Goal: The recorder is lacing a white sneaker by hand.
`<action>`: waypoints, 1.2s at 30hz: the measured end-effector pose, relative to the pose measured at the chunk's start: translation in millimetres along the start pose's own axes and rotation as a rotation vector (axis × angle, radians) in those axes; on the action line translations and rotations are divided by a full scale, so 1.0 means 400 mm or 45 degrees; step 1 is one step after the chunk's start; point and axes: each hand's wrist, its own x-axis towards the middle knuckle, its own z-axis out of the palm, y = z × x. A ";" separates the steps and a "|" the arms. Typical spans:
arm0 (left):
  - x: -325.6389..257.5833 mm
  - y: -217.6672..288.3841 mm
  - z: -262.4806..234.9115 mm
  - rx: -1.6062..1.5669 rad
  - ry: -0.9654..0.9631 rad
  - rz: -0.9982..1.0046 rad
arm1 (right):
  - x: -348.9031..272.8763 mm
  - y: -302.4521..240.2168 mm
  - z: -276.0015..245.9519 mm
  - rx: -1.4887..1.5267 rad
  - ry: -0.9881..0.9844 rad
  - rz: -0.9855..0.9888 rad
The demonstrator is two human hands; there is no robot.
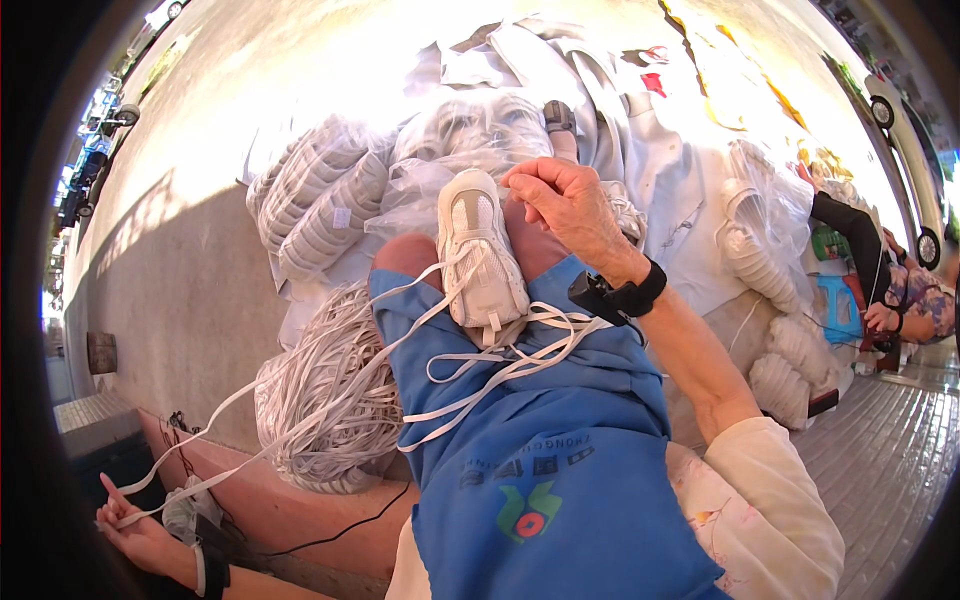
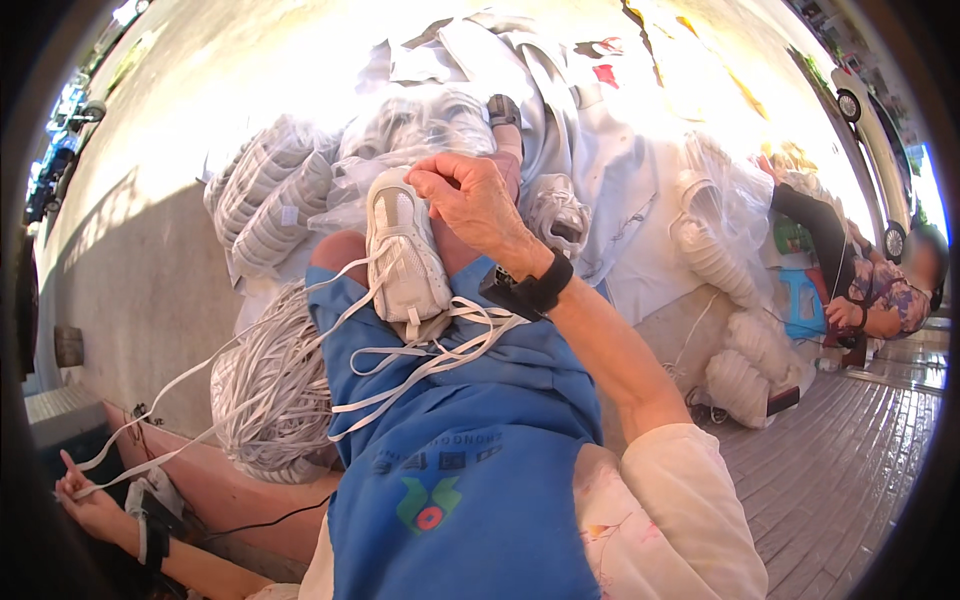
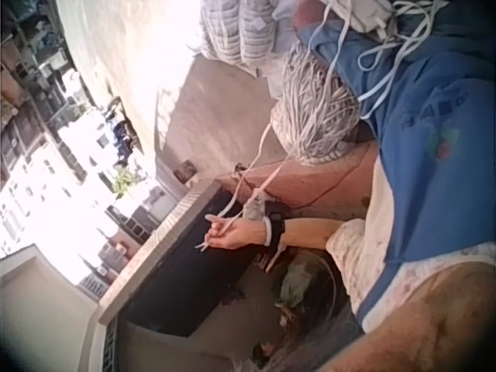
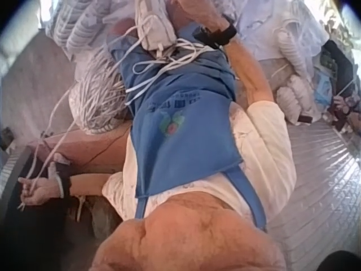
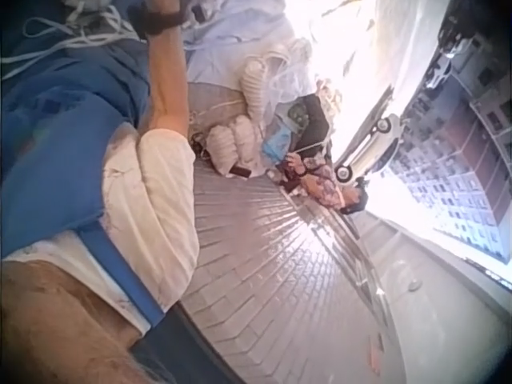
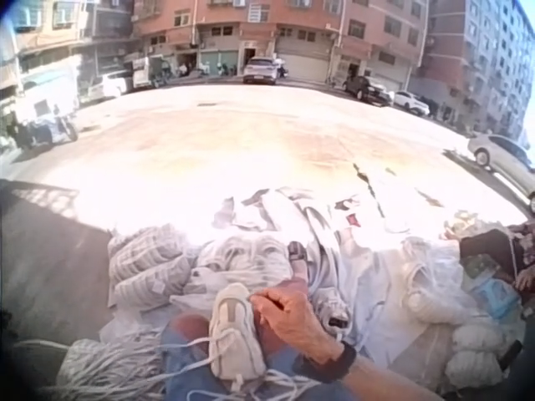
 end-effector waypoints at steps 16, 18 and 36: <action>-0.774 -0.305 0.748 0.233 -1.172 -0.164 | -0.092 -0.117 0.129 -0.176 -0.231 -0.626; -0.777 -0.302 0.754 0.224 -1.173 -0.094 | -0.096 -0.120 0.138 -0.139 -0.223 -0.538; -0.386 -0.384 0.383 0.214 -0.263 -0.335 | -0.217 -0.207 -0.595 0.641 0.783 -0.350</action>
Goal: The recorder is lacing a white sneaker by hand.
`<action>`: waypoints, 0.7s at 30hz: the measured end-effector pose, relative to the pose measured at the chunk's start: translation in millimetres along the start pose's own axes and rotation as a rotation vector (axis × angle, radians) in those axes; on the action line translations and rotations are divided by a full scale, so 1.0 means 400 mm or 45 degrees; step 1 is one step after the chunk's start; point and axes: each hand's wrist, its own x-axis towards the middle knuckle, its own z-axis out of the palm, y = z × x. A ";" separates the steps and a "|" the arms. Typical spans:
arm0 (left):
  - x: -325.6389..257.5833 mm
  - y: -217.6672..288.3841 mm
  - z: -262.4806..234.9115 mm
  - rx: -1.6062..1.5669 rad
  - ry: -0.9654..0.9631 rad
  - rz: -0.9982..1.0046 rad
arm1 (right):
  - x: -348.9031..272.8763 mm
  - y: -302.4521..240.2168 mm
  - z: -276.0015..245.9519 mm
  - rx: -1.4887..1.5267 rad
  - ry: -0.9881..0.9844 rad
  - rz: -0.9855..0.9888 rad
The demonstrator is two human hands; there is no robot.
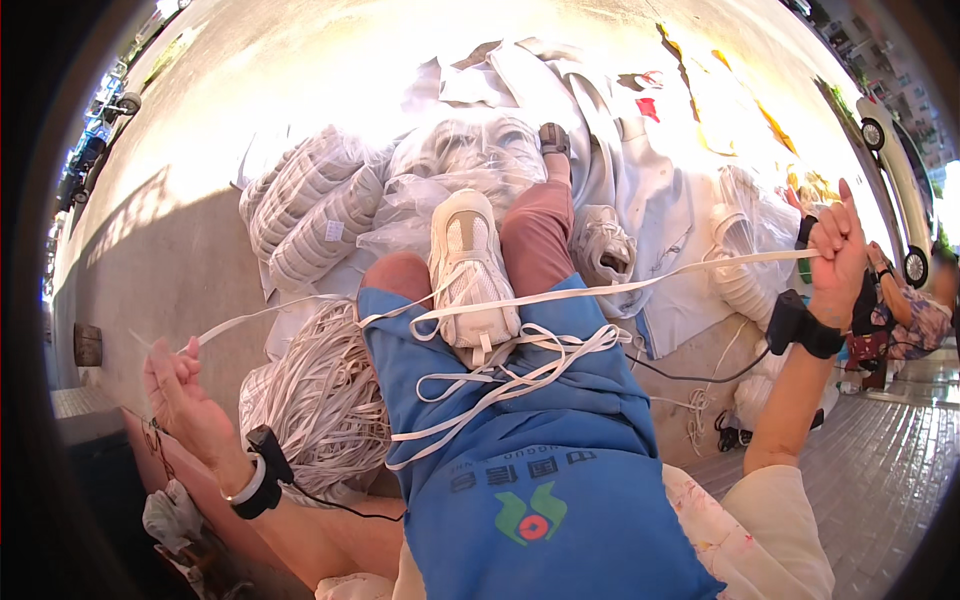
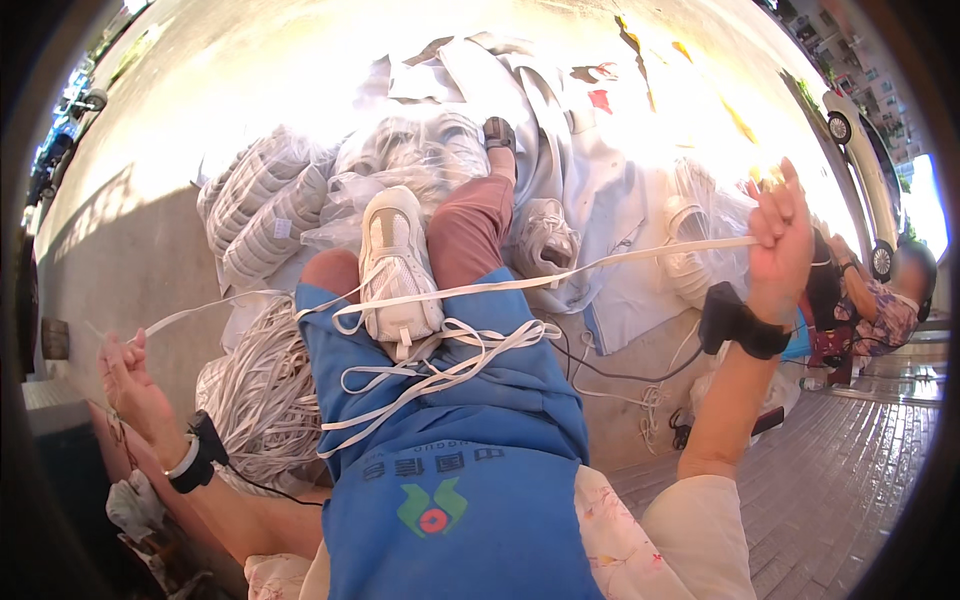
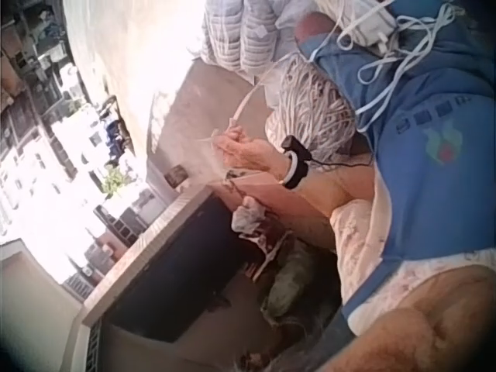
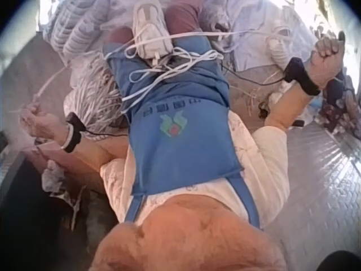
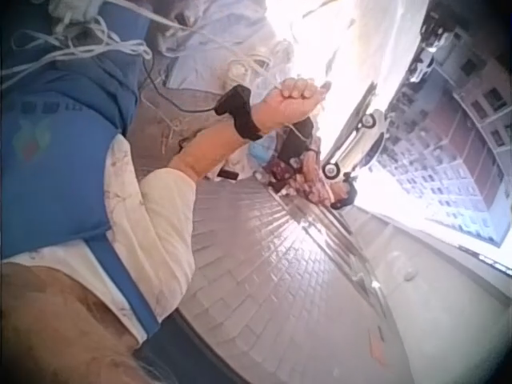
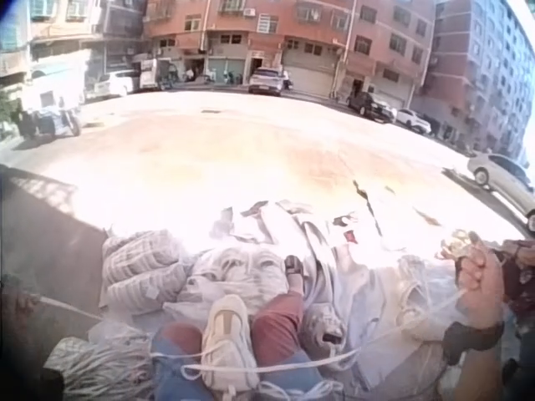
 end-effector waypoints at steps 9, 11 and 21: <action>-0.083 -0.009 0.127 0.136 -0.386 -0.069 | -0.054 0.057 -0.042 -0.557 0.189 -0.160; -0.160 -0.048 0.250 0.335 -0.754 -0.172 | -0.097 0.213 0.059 -0.719 -0.094 0.044; -0.301 -0.198 0.427 0.784 -1.247 0.031 | -0.286 0.612 0.353 -1.336 -1.130 -0.406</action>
